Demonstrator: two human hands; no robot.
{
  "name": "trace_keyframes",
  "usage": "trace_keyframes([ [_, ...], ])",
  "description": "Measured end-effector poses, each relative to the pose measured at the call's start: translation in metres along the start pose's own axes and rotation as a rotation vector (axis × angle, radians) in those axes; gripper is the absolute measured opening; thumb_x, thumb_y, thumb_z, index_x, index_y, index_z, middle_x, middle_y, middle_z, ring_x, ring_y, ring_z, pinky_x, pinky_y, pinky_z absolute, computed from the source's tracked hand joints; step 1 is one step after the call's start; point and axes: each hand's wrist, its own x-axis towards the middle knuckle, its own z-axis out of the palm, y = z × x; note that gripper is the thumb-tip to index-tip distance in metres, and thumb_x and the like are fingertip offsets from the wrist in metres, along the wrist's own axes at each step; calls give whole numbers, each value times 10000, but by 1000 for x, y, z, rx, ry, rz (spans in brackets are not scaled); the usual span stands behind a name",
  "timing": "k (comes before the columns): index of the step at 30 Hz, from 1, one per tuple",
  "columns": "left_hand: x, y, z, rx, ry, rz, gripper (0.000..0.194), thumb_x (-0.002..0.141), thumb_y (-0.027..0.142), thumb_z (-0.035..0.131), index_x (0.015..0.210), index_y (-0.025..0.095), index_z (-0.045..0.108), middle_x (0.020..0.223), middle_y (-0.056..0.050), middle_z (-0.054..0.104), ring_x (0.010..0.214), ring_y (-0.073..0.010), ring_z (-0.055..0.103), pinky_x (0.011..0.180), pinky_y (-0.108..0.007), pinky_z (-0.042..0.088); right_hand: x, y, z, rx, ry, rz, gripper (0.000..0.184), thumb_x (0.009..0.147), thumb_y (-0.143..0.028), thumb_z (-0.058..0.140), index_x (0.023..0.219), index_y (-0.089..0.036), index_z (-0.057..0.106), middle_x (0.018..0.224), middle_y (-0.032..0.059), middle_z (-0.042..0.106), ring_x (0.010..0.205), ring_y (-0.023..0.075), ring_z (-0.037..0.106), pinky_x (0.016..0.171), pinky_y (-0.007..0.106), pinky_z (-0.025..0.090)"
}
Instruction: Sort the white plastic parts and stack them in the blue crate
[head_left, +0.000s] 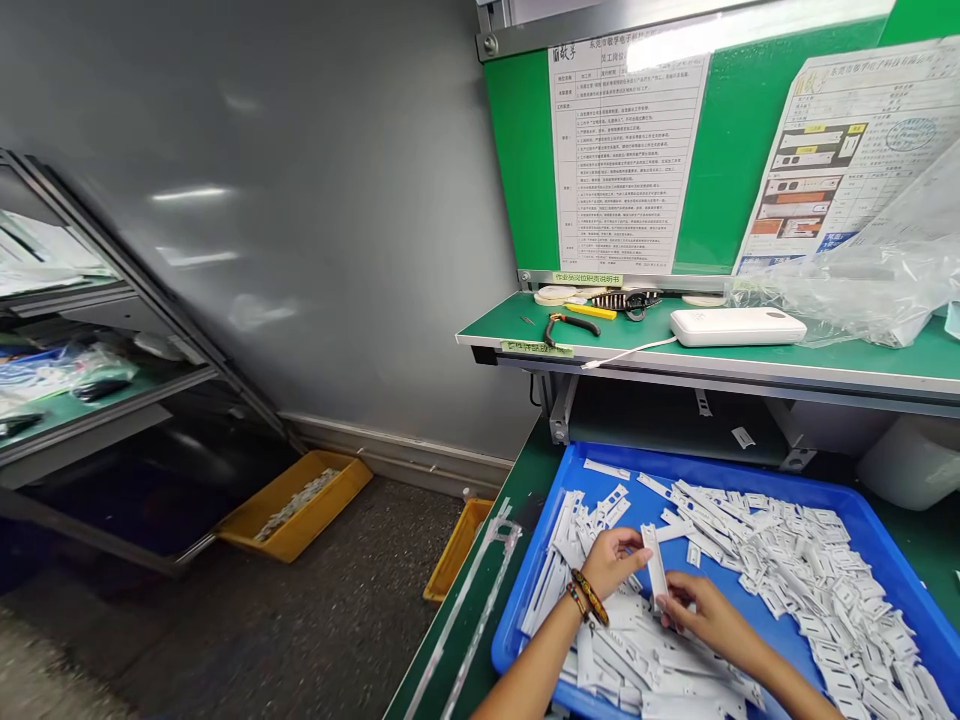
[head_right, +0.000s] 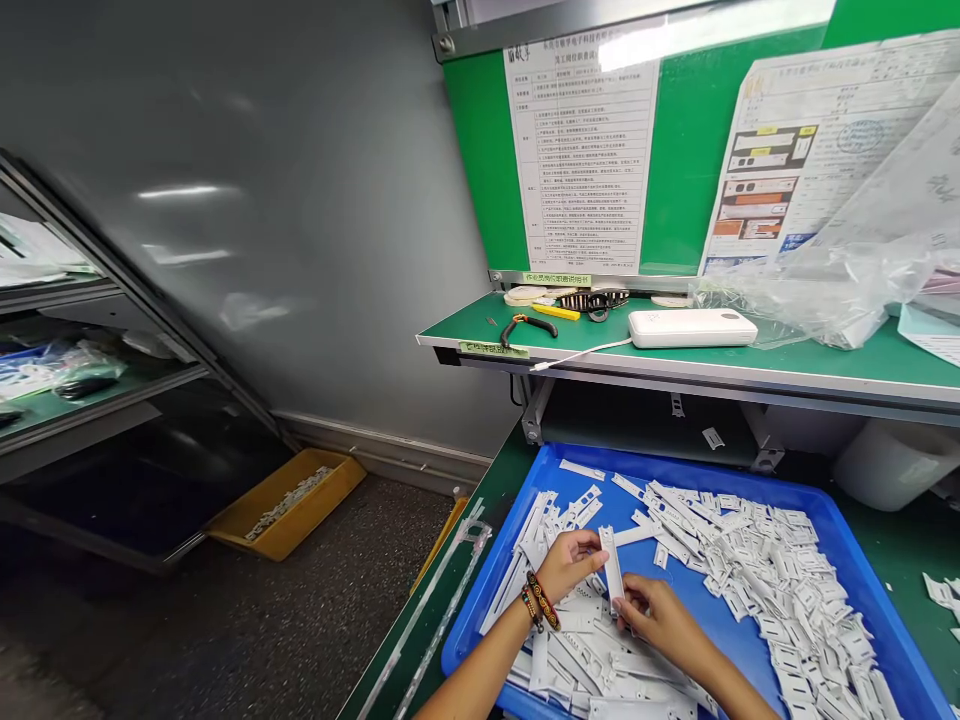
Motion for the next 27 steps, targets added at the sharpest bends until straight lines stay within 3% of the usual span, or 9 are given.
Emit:
trace_keyframes([
  [13,2,7,1,79,57,34,514,624,642,754,686,143,644,649,-36,639,623,-161,596,628,-286,495,0,-2,-3,-63,10,-20,375,927,-518,465,772,-192,568,727,55,706,638,189,605,621,285,422],
  [19,5,6,-1,128,98,38,451,646,595,756,672,155,657,673,-46,670,670,-183,619,671,-299,512,0,-15,-9,-21,3,-11,410,914,-536,496,735,-182,598,713,42,692,613,164,583,616,271,429],
  [27,3,14,3,167,102,51,374,651,533,744,648,171,648,672,-46,668,676,-190,617,684,-309,514,-2,-10,-13,-46,6,-38,434,942,-506,489,719,-165,638,719,30,693,642,149,559,633,258,404],
])
